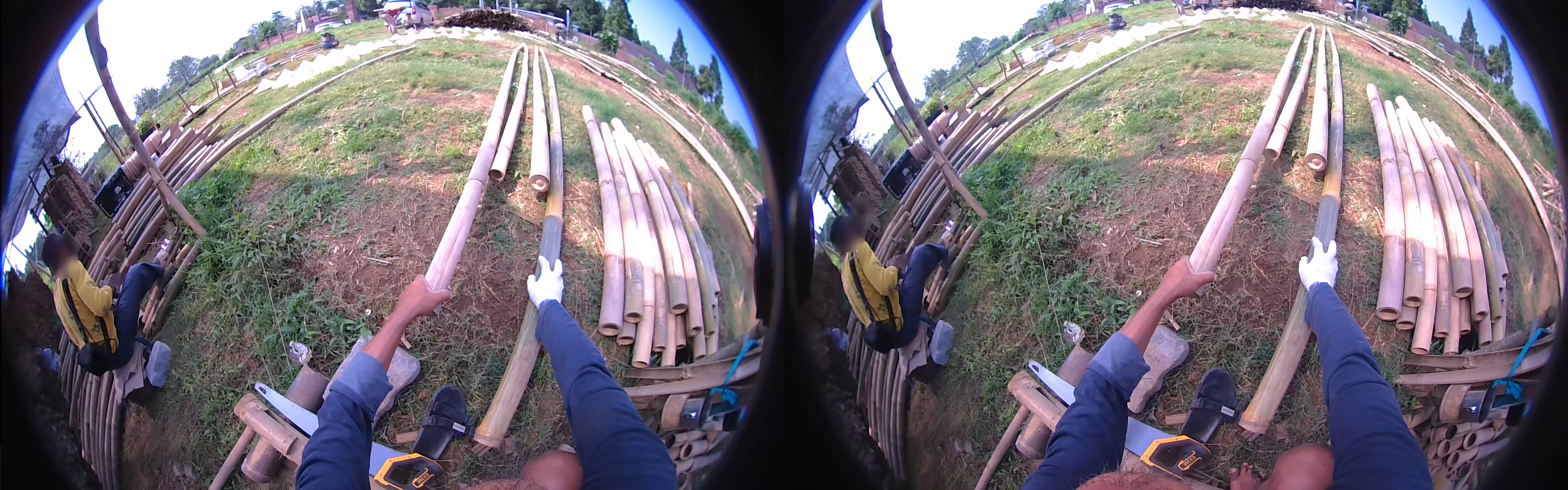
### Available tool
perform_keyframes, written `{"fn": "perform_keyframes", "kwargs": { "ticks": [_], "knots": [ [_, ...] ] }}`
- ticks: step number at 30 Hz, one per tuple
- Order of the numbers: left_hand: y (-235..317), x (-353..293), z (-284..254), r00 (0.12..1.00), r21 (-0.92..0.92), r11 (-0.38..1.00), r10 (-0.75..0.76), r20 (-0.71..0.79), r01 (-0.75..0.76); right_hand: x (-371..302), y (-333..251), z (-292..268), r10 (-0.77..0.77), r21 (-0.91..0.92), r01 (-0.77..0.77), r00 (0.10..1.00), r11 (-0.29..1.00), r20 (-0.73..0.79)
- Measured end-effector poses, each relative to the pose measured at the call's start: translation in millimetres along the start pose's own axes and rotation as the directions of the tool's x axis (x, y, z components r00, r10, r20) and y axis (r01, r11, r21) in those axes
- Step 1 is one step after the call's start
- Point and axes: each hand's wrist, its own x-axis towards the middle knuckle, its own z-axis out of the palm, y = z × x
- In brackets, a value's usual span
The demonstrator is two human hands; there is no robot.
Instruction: The person sits on the ground and uses a hand saw to cut long bamboo poles into shorter sections. They repeatedly position the bamboo on a makeshift wooden stand, saw through it, and then move the cut pieces aside.
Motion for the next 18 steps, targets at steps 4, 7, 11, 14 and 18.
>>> {"fn": "perform_keyframes", "kwargs": {
  "ticks": [4, 7, 11, 14, 18],
  "knots": [
    [-30, -179, -41, 0.996, -0.152, 0.988, 0.049, 0.080, -0.036, 9, 31, -12, 0.016, -0.027, -0.016, 1.000, 0.999, -0.004],
    [-116, -314, -65, 0.996, -0.133, 0.989, 0.073, 0.051, -0.066, 10, 1, -17, 0.001, -0.152, 0.009, 0.998, 0.988, 0.062],
    [-176, -531, -99, 0.922, -0.439, 0.827, -0.225, 0.316, 0.352, -18, 13, -15, -0.136, -0.157, 0.181, 0.955, 0.971, 0.264],
    [-247, -642, -106, 0.947, -0.334, 0.891, -0.249, 0.205, 0.307, -24, 70, -35, -0.241, -0.104, 0.264, 0.951, 0.959, 0.195],
    [-366, -756, -107, 0.882, -0.020, 0.883, -0.470, -0.042, 0.469, -76, 34, -61, -0.478, -0.316, 0.757, 0.621, 0.572, 0.622]
  ]
}}
